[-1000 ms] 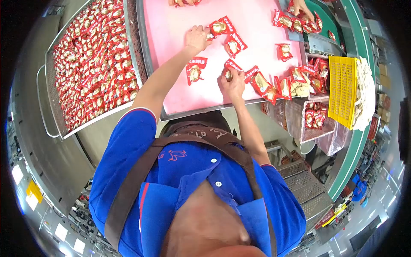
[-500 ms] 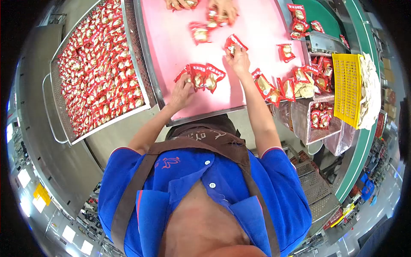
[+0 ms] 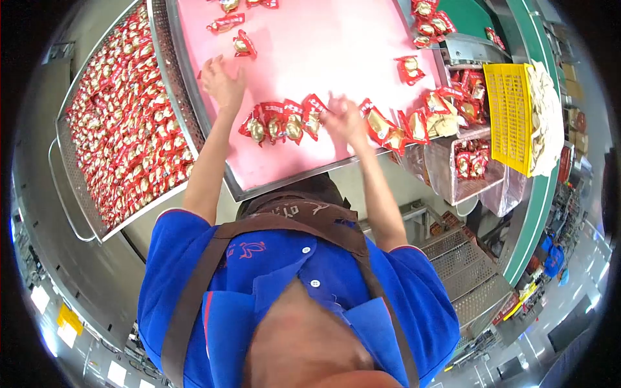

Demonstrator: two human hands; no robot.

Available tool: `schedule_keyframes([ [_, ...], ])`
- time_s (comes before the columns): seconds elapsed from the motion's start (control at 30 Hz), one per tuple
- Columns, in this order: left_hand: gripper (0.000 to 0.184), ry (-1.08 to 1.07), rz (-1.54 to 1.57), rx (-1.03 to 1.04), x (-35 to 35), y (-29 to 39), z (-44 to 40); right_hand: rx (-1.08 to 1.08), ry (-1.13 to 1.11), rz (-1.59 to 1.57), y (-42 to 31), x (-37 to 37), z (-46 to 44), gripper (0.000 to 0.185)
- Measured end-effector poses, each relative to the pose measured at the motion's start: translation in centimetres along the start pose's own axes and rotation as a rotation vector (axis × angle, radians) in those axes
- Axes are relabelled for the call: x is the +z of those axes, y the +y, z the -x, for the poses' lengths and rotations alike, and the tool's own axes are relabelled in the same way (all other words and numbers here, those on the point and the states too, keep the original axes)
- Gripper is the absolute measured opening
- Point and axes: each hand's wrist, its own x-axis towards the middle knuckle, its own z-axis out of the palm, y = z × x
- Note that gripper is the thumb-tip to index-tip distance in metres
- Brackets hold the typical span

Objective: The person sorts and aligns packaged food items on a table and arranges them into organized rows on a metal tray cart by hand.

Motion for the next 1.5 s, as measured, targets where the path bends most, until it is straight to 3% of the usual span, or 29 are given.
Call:
schedule_keyframes([
  [0.03, 0.067, -0.003, 0.0, 0.002, -0.4, -0.7, 0.7, 0.001, 0.078, 0.118, 0.2, -3.3, -2.1, 0.066],
  [0.07, 0.068, -0.026, -0.024, 0.026, -0.6, -1.7, 1.8, -0.011, 0.395, 0.018, 2.4, -4.6, -4.6, 0.058],
  [0.1, 0.069, -0.047, -0.051, 0.049, -0.7, -3.0, 2.6, -0.064, 0.472, -0.019, 3.5, -8.1, -7.2, 0.052],
  [0.13, 0.069, -0.045, -0.061, 0.049, -0.2, -4.5, 2.8, 0.127, 0.564, -0.09, 4.3, -10.8, -9.3, 0.05],
  [0.2, 0.073, -0.199, 0.021, 0.194, 0.4, -7.2, 2.8, 0.362, 0.865, -0.27, 16.4, -11.5, -17.7, 0.075],
  [0.23, 0.075, -0.192, 0.049, 0.178, -0.3, -6.1, 2.4, 0.473, 0.791, -0.145, 16.4, -12.8, -18.9, 0.089],
  [0.27, 0.075, -0.192, 0.034, 0.166, -0.8, -5.3, 1.7, 0.568, 0.655, 0.14, 15.3, -13.5, -19.3, 0.082],
  [0.33, 0.079, 0.018, -0.125, 0.279, -1.4, -4.1, 0.2, 0.583, 0.512, 0.431, 12.6, -13.0, -18.2, 0.071],
  [0.37, 0.079, 0.01, -0.141, 0.264, -1.6, -3.7, 0.1, 0.579, 0.489, 0.435, 12.0, -12.4, -17.4, 0.071],
  [0.43, 0.07, -0.16, 0.088, -0.249, -0.9, -4.0, 0.0, 0.278, 0.379, 0.635, 10.8, -11.7, -16.1, 0.057],
  [0.47, 0.07, -0.159, 0.082, -0.265, -0.4, -4.7, -0.2, 0.269, 0.365, 0.64, 10.0, -11.2, -15.2, 0.057],
  [0.53, 0.056, -0.254, -0.108, 0.014, 1.1, -7.7, 0.2, 0.177, 0.188, 0.572, 7.4, -8.8, -12.4, 0.046],
  [0.57, 0.045, -0.244, -0.106, 0.008, 0.7, -7.0, 0.6, 0.013, 0.217, 0.448, 6.6, -7.5, -10.5, 0.04],
  [0.67, 0.046, -0.285, -0.092, 0.132, 1.2, -9.4, 1.1, -0.328, 0.119, 0.283, 0.5, -5.1, -3.8, 0.037],
  [0.73, 0.045, -0.262, -0.053, 0.103, -0.2, -9.0, 1.7, -0.524, 0.149, 0.27, 0.1, -2.4, -0.3, 0.033],
  [0.8, 0.041, -0.252, 0.184, -0.178, -2.5, -7.9, 2.8, -0.592, 0.073, 0.228, 0.0, -0.8, 1.8, 0.032],
  [0.93, 0.032, -0.177, 0.265, -0.162, -8.7, -4.5, 8.5, -0.683, 0.027, 0.278, 2.2, 2.0, 3.0, 0.023],
  [1.0, 0.028, -0.273, 0.494, -0.485, -9.6, -3.4, 12.2, -0.663, 0.034, 0.216, 2.3, 2.5, 2.8, 0.032],
  [1.03, 0.025, -0.189, 0.504, -0.359, -6.4, -6.5, 15.1, -0.629, 0.005, 0.218, 1.8, 2.2, 2.7, 0.04],
  [1.13, 0.028, -0.128, 0.14, 0.121, -5.7, -4.9, 16.3, -0.623, -0.045, 0.24, 0.9, 2.3, 2.9, 0.056],
  [1.27, 0.036, -0.255, 0.271, 0.015, -6.7, -5.3, 15.6, -0.742, -0.101, 0.425, -0.7, 2.1, 4.2, 0.067],
  [1.33, 0.05, -0.234, 0.05, 0.215, -9.1, -3.5, 15.0, -0.769, -0.131, 0.58, 0.0, 3.3, 4.1, 0.069],
  [1.37, 0.05, -0.227, 0.049, 0.213, -9.4, -2.7, 14.8, -0.759, -0.131, 0.649, -0.2, 3.9, 4.0, 0.069],
  [1.43, 0.067, -0.504, -0.038, 0.383, -9.5, -1.8, 15.2, -0.75, -0.064, 0.752, -0.5, 5.4, 3.2, 0.071],
  [1.5, 0.072, -0.502, -0.003, 0.358, -9.0, -2.2, 14.6, -0.73, -0.102, 0.789, -0.7, 6.2, 1.8, 0.07],
])
